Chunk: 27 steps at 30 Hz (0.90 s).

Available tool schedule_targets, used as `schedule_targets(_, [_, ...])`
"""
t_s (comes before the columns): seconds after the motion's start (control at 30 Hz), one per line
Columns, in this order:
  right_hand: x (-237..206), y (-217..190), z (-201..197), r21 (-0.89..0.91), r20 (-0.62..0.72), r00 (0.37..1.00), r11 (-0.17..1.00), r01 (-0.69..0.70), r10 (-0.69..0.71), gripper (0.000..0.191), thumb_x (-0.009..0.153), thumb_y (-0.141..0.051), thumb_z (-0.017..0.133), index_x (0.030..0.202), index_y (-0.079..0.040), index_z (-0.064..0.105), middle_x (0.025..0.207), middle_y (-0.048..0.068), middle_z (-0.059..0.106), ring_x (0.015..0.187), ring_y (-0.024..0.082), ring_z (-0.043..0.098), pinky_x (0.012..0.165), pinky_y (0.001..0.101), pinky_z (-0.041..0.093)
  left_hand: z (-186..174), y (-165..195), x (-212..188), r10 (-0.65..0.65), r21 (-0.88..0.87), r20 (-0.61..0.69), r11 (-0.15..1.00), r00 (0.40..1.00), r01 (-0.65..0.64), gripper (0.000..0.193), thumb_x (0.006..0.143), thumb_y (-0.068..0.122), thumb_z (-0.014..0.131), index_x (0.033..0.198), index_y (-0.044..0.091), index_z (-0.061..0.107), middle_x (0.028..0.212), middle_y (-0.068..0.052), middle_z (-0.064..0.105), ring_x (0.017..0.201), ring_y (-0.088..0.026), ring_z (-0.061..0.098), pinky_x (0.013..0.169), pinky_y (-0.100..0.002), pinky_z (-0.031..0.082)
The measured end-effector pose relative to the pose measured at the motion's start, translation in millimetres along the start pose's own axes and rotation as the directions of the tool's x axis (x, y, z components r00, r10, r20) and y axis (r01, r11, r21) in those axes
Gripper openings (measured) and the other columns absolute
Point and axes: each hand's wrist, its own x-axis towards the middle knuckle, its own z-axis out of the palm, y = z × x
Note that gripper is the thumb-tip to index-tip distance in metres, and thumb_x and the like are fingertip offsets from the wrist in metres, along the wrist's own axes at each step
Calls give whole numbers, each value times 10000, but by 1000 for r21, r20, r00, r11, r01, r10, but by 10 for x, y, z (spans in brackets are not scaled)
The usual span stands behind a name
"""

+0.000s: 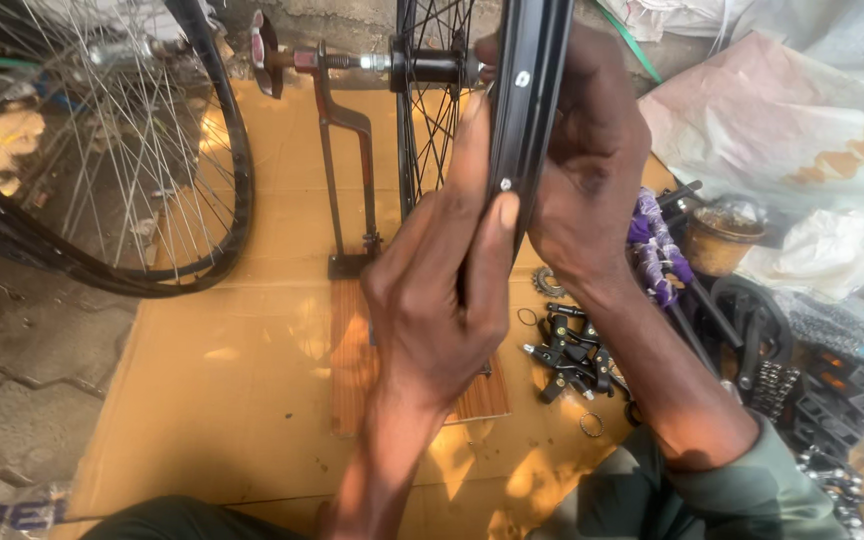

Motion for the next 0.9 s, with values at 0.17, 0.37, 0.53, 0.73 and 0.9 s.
schedule_targets(0.17, [-45,98,-247,-153,82,997,988,8,4,482,1011,-32,753,1424,2,507,1363,137,631,1274,210,665,1125,371,584,-159,-164,-483,12,69,74,997,997,-17,603,992,196,700,1478,-55,447,891,-107,609,736,-172,542,572,-357,448])
schedule_targets(0.37, [-358,214,-350,319,231,972,942,-108,33,366,991,35,725,1319,-79,610,1193,102,695,979,142,731,822,297,653,-95,-341,-756,69,177,169,979,983,-99,524,1028,10,604,1515,-76,433,758,-80,641,581,-166,570,574,-377,468])
schedule_targets(0.53, [-112,311,-236,12,203,978,999,-41,38,259,1071,-125,614,1282,24,604,1258,153,650,1164,209,658,1012,369,582,-57,-225,-340,131,104,56,985,990,-136,420,1151,41,539,1527,-40,368,1165,-173,720,760,-146,709,666,-280,581])
schedule_targets(0.73, [315,362,-41,354,169,985,935,-31,-31,296,1182,-343,489,1225,-111,668,1014,39,718,904,131,719,803,270,613,-18,-24,78,100,102,27,989,995,-103,322,1105,38,577,1417,-28,541,1279,-203,714,662,-117,682,568,-258,559])
schedule_targets(0.9, [261,180,22,151,47,994,983,-108,102,289,1031,-92,671,1294,-129,558,1117,27,698,1051,120,712,830,268,632,-59,97,108,2,52,29,999,1000,-4,333,1118,39,581,1443,-28,560,1117,-97,737,605,-97,611,528,-268,502])
